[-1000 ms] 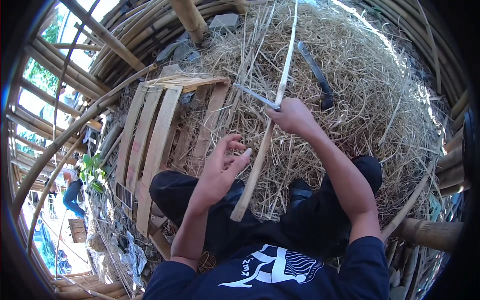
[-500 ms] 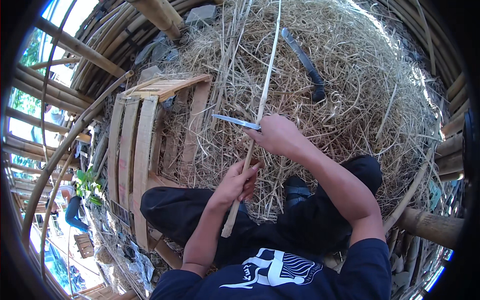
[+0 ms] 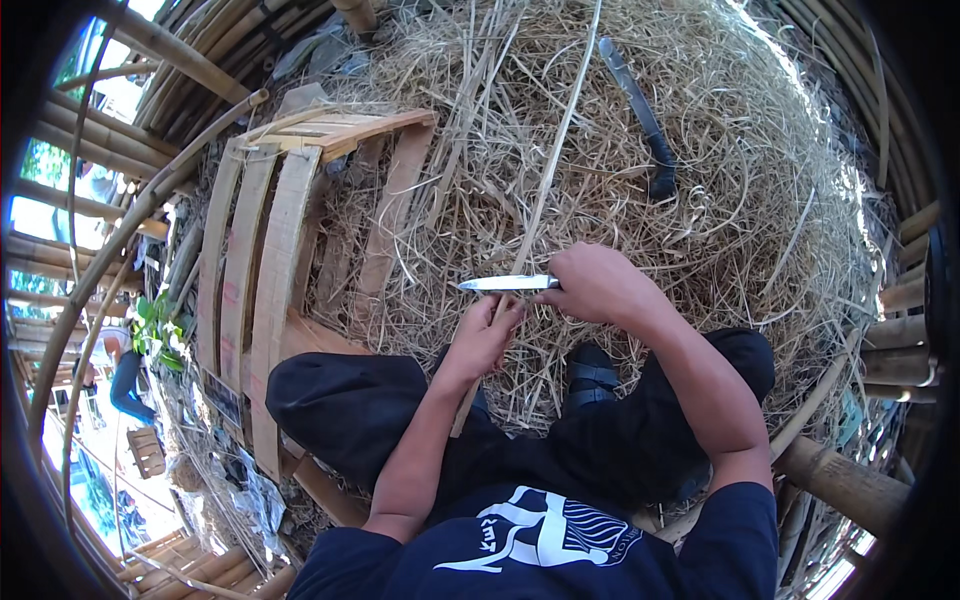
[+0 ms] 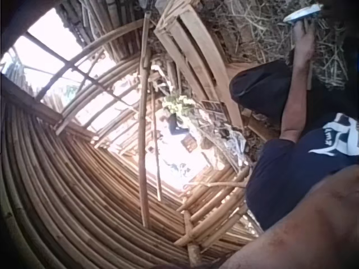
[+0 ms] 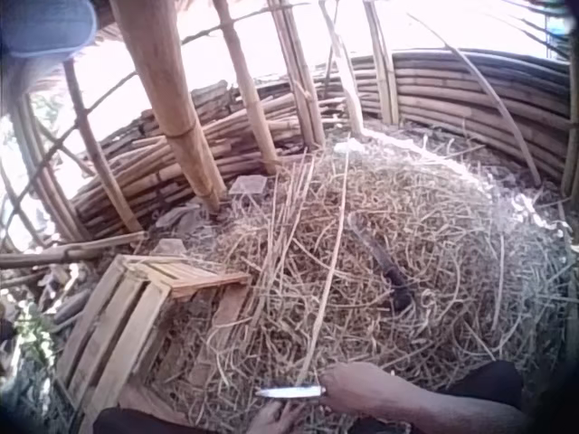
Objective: The person shaves and smooths a long strip of bamboo using a knife, holding the strip with one hand and scraping along its surface with the blade.
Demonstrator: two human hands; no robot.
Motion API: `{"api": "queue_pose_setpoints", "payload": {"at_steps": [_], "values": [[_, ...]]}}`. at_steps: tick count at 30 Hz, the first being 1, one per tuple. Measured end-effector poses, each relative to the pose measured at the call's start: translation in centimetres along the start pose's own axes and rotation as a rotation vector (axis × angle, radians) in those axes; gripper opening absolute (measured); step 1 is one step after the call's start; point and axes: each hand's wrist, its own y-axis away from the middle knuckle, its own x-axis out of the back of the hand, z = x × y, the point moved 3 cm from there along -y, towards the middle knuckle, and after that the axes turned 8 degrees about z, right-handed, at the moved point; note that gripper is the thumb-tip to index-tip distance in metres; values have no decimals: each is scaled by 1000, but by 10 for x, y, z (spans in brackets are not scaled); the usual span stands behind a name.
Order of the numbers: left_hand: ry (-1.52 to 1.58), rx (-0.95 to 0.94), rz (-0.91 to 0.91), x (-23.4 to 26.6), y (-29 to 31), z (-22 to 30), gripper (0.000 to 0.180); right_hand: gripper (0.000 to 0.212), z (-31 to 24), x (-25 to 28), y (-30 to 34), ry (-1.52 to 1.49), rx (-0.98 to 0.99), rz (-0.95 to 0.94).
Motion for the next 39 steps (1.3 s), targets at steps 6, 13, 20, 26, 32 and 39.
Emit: {"api": "queue_pose_setpoints", "payload": {"at_steps": [6, 13, 20, 26, 32, 39], "values": [[-61, -66, 107, -2, 1, -1, 24, 28, 3, -6, -1, 26, -11, 24], [96, -57, 49, -3, 17, 15, 28, 27, -7, 8, -6, -102, -179, 128], [282, -78, -70, -3, 27, 20, 30, 32, 0, 4, -12, -715, -363, -15], [205, -166, -138, 4, 48, 25, 53, 29, 8, -36, -25, -763, -333, 200], [478, -460, 86, 28, 94, -1, 71, 28, 2, -25, -22, -754, -402, 224], [1024, -61, -361, 39, 198, -95, 87, 26, -3, -5, -32, -811, -300, 320]]}}
